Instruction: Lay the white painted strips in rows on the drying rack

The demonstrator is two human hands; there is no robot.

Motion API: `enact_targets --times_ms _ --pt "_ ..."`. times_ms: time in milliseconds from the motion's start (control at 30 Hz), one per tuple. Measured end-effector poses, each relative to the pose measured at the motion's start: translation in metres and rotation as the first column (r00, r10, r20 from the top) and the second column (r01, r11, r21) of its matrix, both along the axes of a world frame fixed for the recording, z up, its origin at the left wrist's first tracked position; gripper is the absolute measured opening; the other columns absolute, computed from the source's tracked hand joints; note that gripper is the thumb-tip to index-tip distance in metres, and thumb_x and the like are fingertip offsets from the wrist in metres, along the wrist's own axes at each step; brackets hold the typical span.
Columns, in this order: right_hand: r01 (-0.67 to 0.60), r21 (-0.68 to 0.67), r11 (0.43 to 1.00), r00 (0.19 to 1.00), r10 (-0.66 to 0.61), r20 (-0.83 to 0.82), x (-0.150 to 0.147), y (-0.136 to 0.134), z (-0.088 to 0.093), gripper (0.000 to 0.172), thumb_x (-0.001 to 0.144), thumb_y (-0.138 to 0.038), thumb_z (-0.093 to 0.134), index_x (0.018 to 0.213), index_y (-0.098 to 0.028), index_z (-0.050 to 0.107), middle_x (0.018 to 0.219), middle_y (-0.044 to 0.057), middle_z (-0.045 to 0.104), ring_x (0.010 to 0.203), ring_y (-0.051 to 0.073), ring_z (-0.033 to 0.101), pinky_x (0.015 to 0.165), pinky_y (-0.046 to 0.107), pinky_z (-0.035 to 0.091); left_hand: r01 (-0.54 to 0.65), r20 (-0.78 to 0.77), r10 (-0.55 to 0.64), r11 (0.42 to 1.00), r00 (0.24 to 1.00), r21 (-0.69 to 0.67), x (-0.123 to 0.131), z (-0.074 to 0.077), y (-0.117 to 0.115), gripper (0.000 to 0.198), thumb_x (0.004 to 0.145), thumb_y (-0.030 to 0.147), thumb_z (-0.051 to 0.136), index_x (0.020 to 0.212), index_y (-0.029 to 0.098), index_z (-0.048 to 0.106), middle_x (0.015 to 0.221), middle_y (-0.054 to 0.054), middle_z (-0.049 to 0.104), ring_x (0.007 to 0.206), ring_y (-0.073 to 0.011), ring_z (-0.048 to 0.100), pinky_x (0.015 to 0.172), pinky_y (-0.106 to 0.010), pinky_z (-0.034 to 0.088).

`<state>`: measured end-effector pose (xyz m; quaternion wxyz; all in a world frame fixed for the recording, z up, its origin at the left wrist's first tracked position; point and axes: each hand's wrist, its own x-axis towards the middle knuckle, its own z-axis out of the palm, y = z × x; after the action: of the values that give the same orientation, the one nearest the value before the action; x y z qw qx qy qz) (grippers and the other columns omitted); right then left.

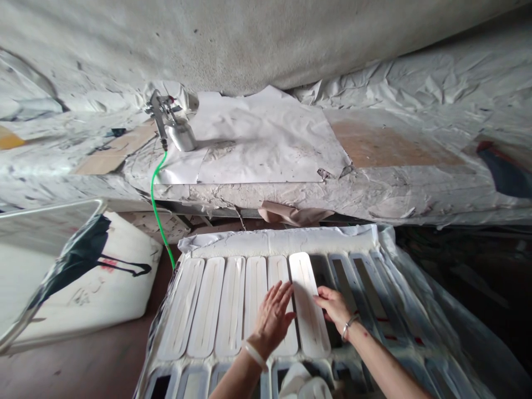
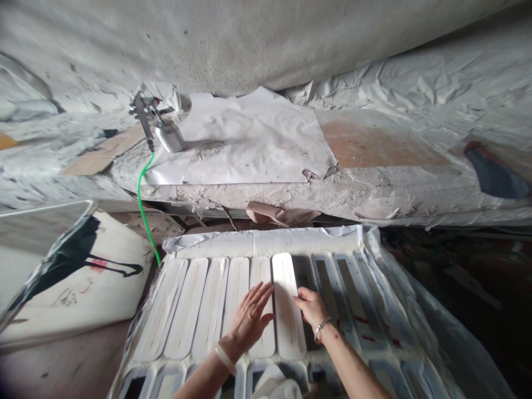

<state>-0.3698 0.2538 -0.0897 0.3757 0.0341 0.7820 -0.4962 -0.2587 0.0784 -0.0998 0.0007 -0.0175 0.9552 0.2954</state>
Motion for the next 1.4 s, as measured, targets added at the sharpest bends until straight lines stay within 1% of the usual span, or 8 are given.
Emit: enact_targets --times_ms 433,567,800,933,1033,1133,1267,1400 --pt "-0.117 0.135 0.984 0.986 0.131 -0.101 -0.007 -0.008 -0.021 0.022 0.073 -0.043 0.048 0.069 -0.021 0.044 0.06 -0.004 0.048 0.054 0.01 0.043 0.049 0.022 0.031 0.103 -0.036 -0.112 0.978 0.993 -0.18 -0.013 -0.021 -0.003 0.084 0.078 0.021 0.075 0.148 0.017 0.03 0.154 -0.009 0.034 0.145 -0.0259 0.026 0.117 -0.048 0.034" --pt "-0.211 0.36 0.909 0.933 0.297 -0.203 -0.019 -0.013 -0.017 0.027 0.072 -0.033 0.061 0.056 -0.02 0.043 0.052 -0.001 0.048 0.058 0.014 0.05 0.054 0.026 0.032 0.102 -0.013 -0.106 0.976 0.994 -0.194 -0.014 -0.027 -0.001 0.078 0.081 0.02 0.071 0.148 0.016 0.03 0.155 -0.009 0.031 0.146 -0.0248 0.023 0.119 -0.047 0.031" --pt "-0.255 0.576 0.777 0.845 0.469 -0.258 -0.017 -0.007 0.01 0.029 0.079 -0.041 0.064 0.062 -0.018 0.058 0.076 0.01 0.067 0.082 0.024 0.062 0.068 0.032 0.037 0.121 0.069 -0.109 0.97 0.992 -0.213 -0.014 -0.027 0.002 0.069 0.087 0.023 0.063 0.148 0.016 0.033 0.158 -0.006 0.026 0.147 -0.0247 0.02 0.121 -0.046 0.025" --pt "-0.3 0.51 0.806 0.864 0.457 -0.214 0.026 0.041 0.047 0.035 0.087 -0.047 0.055 0.064 -0.02 0.055 0.061 0.002 0.063 0.063 0.016 0.06 0.06 0.027 0.039 0.166 0.113 -0.144 0.963 0.983 -0.213 -0.012 -0.026 -0.001 0.075 0.087 0.033 0.063 0.151 0.015 0.027 0.16 -0.005 0.019 0.148 -0.0246 0.015 0.123 -0.044 0.02" --pt "-0.338 0.41 0.847 0.907 0.41 -0.098 0.088 0.086 0.081 0.036 0.091 -0.047 0.048 0.066 -0.021 0.053 0.053 -0.003 0.058 0.046 0.011 0.054 0.05 0.023 0.039 0.202 0.143 -0.173 0.955 0.974 -0.217 -0.011 -0.026 -0.004 0.082 0.087 0.044 0.062 0.153 0.016 0.021 0.161 -0.004 0.015 0.149 -0.0249 0.01 0.124 -0.044 0.015" --pt "-0.276 0.361 0.891 0.933 0.338 -0.12 0.162 0.121 0.104 0.029 0.091 -0.047 0.051 0.078 -0.022 0.06 0.062 -0.002 0.06 0.056 0.014 0.059 0.053 0.024 0.044 0.219 0.169 -0.183 0.947 0.969 -0.234 -0.011 -0.026 -0.004 0.083 0.089 0.048 0.058 0.154 0.015 0.017 0.161 -0.004 0.011 0.149 -0.025 0.007 0.124 -0.043 0.012" --pt "-0.241 0.352 0.905 0.848 0.372 -0.376 0.236 0.142 0.103 0.019 0.091 -0.038 0.053 0.101 -0.025 0.062 0.082 0.002 0.068 0.067 0.014 0.066 0.057 0.022 0.053 0.228 0.194 -0.181 0.939 0.964 -0.256 -0.011 -0.026 -0.002 0.086 0.09 0.05 0.055 0.155 0.015 0.011 0.162 -0.006 0.008 0.149 -0.0258 0.006 0.123 -0.044 0.014" --pt "-0.264 0.388 0.883 0.727 0.446 -0.521 0.256 0.144 0.087 0.02 0.094 -0.032 0.05 0.111 -0.025 0.057 0.096 0.005 0.071 0.084 0.017 0.07 0.07 0.025 0.059 0.236 0.197 -0.185 0.932 0.963 -0.277 -0.01 -0.027 -0.001 0.09 0.089 0.052 0.056 0.155 0.017 0.007 0.161 -0.006 0.007 0.149 -0.0255 0.003 0.124 -0.045 0.012"
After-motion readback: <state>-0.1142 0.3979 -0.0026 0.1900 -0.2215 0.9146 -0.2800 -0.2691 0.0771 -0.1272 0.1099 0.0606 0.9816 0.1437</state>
